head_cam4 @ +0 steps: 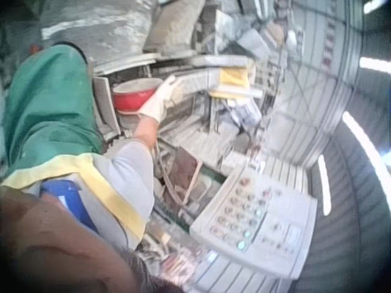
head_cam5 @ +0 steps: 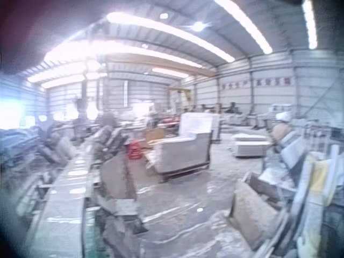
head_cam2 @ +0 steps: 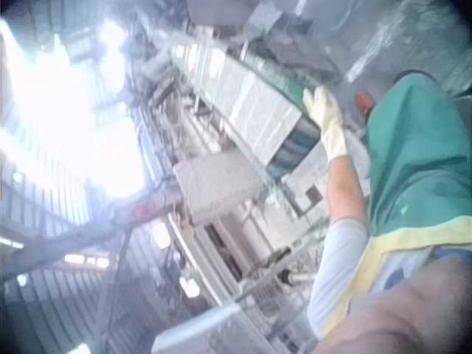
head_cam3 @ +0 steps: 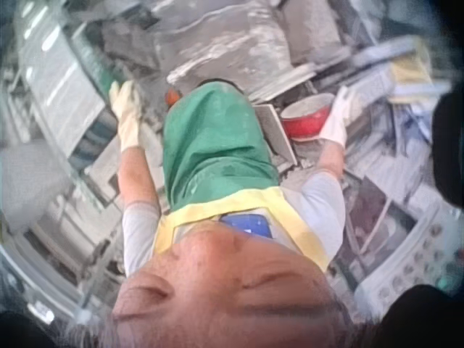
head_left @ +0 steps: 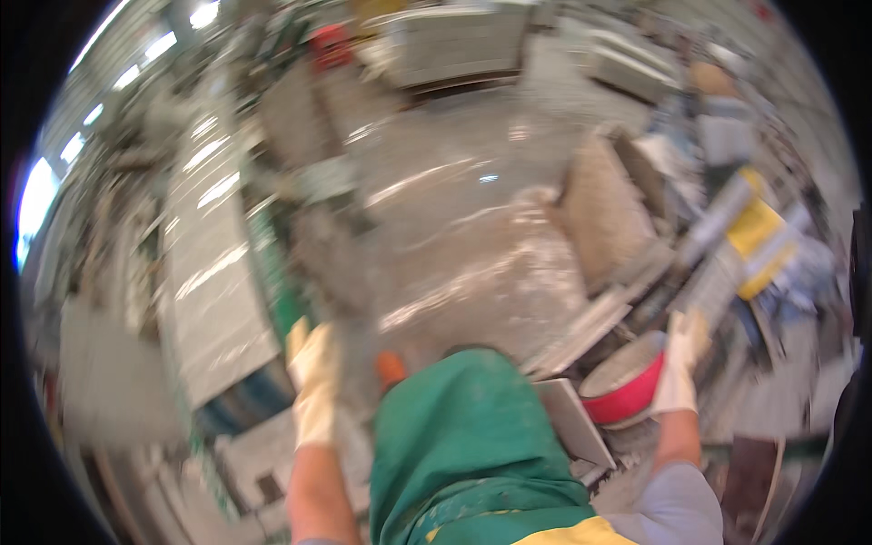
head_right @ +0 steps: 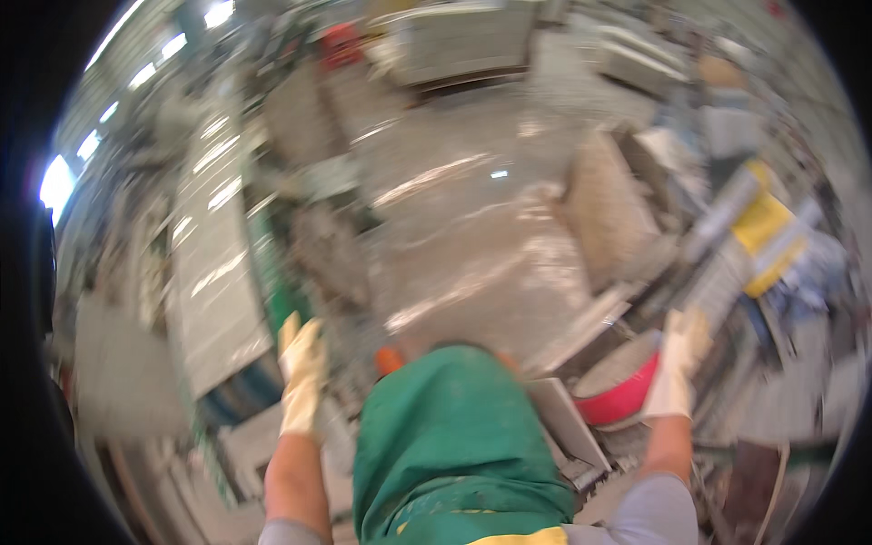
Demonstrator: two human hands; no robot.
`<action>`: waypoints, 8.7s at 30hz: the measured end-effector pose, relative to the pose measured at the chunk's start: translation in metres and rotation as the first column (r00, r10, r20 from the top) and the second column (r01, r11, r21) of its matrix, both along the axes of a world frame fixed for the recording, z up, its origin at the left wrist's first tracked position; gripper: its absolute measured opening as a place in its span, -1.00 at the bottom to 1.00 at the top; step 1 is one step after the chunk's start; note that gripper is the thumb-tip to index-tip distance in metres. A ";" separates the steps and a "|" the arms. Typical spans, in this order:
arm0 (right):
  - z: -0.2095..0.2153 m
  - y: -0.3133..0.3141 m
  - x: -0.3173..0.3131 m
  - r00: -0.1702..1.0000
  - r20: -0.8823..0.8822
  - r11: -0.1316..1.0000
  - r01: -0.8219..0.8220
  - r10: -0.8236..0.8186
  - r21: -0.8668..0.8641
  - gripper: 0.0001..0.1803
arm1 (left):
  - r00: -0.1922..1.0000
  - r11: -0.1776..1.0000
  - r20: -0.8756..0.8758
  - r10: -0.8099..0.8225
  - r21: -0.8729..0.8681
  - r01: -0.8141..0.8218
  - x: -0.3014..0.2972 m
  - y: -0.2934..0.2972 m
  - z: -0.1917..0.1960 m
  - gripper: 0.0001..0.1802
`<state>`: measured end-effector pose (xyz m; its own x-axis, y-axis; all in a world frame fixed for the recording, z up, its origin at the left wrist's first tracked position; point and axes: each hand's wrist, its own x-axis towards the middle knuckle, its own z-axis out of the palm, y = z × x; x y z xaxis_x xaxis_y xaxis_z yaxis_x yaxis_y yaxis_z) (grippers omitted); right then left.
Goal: The person repeatedly picks up rectangular slabs from a conveyor belt and places them onto a nearby stack. The person uses both hands to lift and position each slab, maintaining a steady rhythm throughout the clip.
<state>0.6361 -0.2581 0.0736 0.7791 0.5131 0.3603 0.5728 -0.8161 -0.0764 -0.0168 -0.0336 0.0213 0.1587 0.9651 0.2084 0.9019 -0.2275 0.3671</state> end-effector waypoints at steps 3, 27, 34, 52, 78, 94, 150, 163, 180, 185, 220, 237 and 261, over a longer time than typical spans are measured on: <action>0.001 0.001 -0.012 0.990 0.133 0.999 -0.039 0.034 0.034 -0.49 | 0.999 0.994 0.015 0.042 0.103 -0.044 0.008 -0.006 0.010 -0.63; -0.006 -0.005 -0.044 0.999 0.002 0.999 0.048 -0.048 0.009 -0.36 | 0.994 0.996 -0.063 0.090 -0.009 -0.091 0.007 -0.008 0.008 -0.63; -0.004 -0.007 -0.055 0.999 -0.020 0.999 0.042 -0.042 0.021 -0.36 | 0.995 0.996 -0.036 0.088 0.003 -0.088 0.009 -0.008 0.011 -0.64; -0.026 -0.023 0.018 0.986 -0.058 0.988 -0.157 0.157 0.012 -0.41 | 0.998 0.980 0.056 0.009 0.198 -0.020 0.004 -0.001 -0.011 -0.74; -0.024 -0.014 0.003 0.996 -0.054 0.996 -0.074 0.071 -0.053 -0.37 | 0.998 0.970 0.062 0.003 0.241 -0.018 0.004 -0.001 -0.008 -0.80; -0.021 -0.009 -0.002 0.995 -0.090 0.997 -0.056 0.051 -0.055 -0.37 | 0.996 0.974 0.084 0.002 0.226 -0.021 0.003 -0.001 -0.009 -0.78; -0.011 0.009 -0.036 0.785 -0.601 0.932 0.317 -0.153 0.177 0.19 | 0.966 0.957 0.257 0.005 0.278 -0.078 0.003 -0.002 -0.020 -0.81; 0.085 0.024 -0.119 0.567 -0.553 0.722 -0.110 0.610 0.684 0.02 | 0.920 0.975 0.381 0.096 0.149 -0.164 0.008 -0.012 0.014 -0.76; 0.112 0.252 -0.516 -0.520 -0.383 -0.602 -0.787 0.763 -0.132 -0.11 | -0.417 0.933 0.876 0.241 -0.328 -0.150 -0.027 -0.073 0.059 -0.70; 0.070 0.284 -0.466 -0.358 -0.301 -0.405 -0.908 0.884 -0.108 -0.18 | -0.627 0.778 0.764 0.152 -0.484 -0.401 -0.110 -0.061 0.033 -0.62; -0.068 0.131 -0.108 0.257 -0.789 0.769 -0.518 0.558 0.375 -0.39 | -0.233 0.537 0.612 0.756 -0.783 -0.315 -0.173 -0.030 0.022 -0.57; -0.045 0.097 -0.100 0.358 -0.754 0.797 -0.494 0.551 0.348 -0.45 | -0.311 0.684 0.828 0.466 -0.560 -0.468 -0.186 -0.028 -0.036 -0.52; -0.045 0.001 0.094 0.980 0.019 0.964 0.200 -0.200 -0.175 -0.31 | 0.992 0.989 0.013 0.123 0.076 -0.124 0.011 -0.007 0.035 -0.45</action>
<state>0.7304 -0.2573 0.0286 0.8719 0.4020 0.2795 0.3966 -0.9146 0.0785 -0.0055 -0.0408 0.0566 0.0374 0.9582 0.2835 0.9219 -0.1426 0.3602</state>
